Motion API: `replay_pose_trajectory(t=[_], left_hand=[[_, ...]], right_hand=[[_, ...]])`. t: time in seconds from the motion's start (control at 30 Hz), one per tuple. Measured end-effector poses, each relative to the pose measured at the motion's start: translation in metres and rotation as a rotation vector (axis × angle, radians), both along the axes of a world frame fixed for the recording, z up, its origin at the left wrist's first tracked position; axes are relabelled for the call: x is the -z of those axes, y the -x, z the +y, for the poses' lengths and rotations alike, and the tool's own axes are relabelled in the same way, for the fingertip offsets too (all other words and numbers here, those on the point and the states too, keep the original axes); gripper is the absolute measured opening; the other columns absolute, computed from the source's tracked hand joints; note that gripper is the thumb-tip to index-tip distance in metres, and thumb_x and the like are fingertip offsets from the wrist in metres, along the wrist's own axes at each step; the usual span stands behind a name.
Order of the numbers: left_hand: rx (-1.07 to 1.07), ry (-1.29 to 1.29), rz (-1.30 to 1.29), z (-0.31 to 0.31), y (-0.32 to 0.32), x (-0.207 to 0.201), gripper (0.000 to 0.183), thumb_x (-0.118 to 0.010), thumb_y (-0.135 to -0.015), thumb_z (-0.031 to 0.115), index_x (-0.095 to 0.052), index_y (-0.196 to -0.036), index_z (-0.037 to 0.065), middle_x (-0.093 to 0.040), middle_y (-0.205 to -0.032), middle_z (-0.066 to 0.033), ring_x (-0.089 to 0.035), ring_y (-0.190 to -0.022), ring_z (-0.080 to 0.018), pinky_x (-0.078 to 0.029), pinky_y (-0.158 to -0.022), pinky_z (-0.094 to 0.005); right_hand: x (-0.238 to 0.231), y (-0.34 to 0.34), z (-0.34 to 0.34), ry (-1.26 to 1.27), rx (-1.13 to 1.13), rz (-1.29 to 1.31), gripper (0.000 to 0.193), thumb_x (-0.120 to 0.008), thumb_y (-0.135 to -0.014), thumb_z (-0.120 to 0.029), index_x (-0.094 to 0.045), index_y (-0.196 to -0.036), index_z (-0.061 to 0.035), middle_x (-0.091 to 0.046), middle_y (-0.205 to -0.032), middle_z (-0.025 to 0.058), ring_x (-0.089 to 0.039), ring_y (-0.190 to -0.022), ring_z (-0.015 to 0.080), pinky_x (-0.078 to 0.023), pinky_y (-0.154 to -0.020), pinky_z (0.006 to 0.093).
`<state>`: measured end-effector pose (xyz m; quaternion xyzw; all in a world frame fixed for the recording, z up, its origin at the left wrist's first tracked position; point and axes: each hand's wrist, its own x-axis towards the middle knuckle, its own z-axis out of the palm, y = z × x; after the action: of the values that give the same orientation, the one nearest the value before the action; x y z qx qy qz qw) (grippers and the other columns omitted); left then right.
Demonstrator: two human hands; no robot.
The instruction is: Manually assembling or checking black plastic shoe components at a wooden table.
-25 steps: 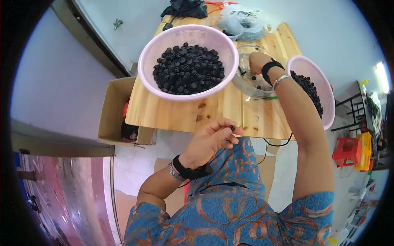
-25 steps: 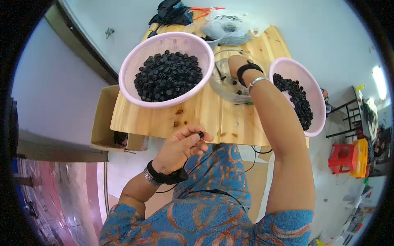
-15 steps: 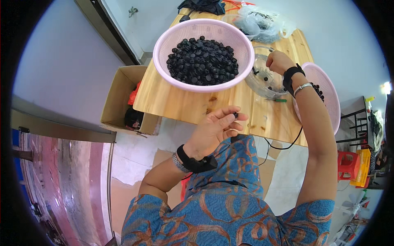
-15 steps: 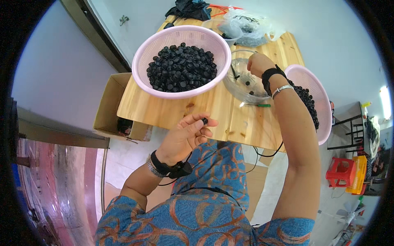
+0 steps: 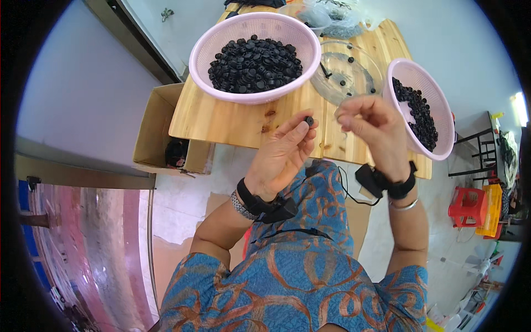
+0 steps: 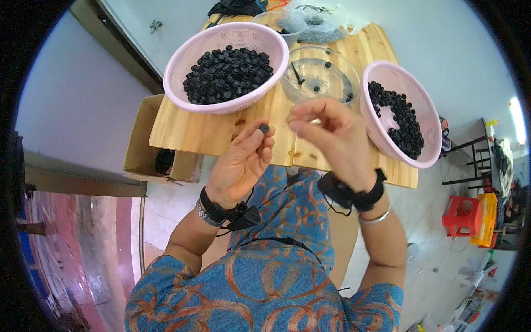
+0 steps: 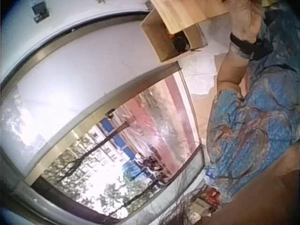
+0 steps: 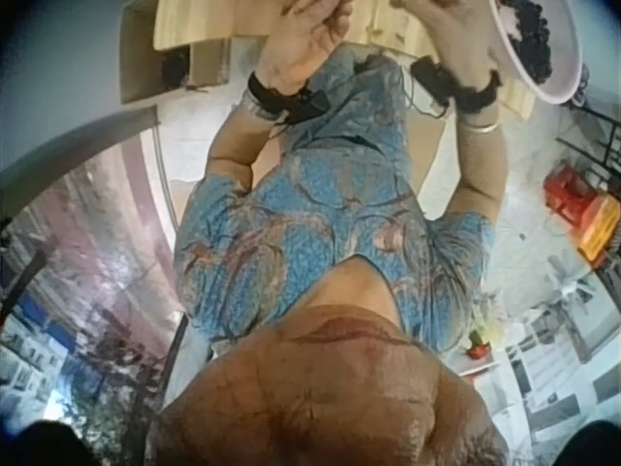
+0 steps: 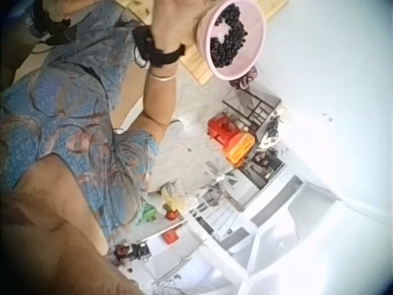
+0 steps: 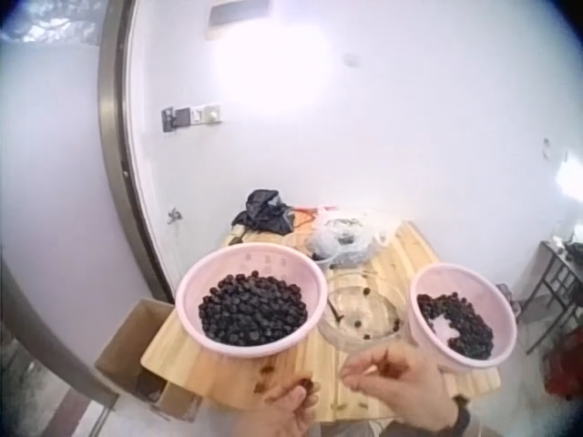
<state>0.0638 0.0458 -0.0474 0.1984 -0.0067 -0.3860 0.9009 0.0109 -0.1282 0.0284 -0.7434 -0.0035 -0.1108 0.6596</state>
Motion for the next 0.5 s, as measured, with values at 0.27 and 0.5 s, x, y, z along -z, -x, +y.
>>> replay_pose_trajectory(t=[0.27,0.5], left_hand=[[0.080,-0.051,-0.124,-0.021,0.030,-0.008,0.027,-0.051,-0.088,0.006,-0.052,-0.115,0.002,-0.059,-0.099,-0.0050,-0.057,-0.086,-0.0096,-0.048,-0.075,-0.0207],[0.029,-0.136,-0.288,-0.029,0.051,-0.012,0.028,-0.054,-0.086,0.003,-0.054,-0.114,0.001,-0.060,-0.098,-0.0049,-0.057,-0.086,-0.0100,-0.048,-0.078,-0.0223]], right_hand=[[0.033,0.035,0.009,-0.199,0.123,-0.146,0.016,-0.060,-0.080,0.004,-0.057,-0.096,0.0031,-0.060,-0.092,0.0065,-0.061,-0.078,0.0100,-0.048,-0.067,0.0178],[0.031,0.059,0.002,-0.094,0.150,-0.186,0.015,-0.061,-0.079,0.002,-0.058,-0.093,0.0012,-0.060,-0.087,0.0050,-0.059,-0.078,0.0104,-0.048,-0.068,0.0211]])
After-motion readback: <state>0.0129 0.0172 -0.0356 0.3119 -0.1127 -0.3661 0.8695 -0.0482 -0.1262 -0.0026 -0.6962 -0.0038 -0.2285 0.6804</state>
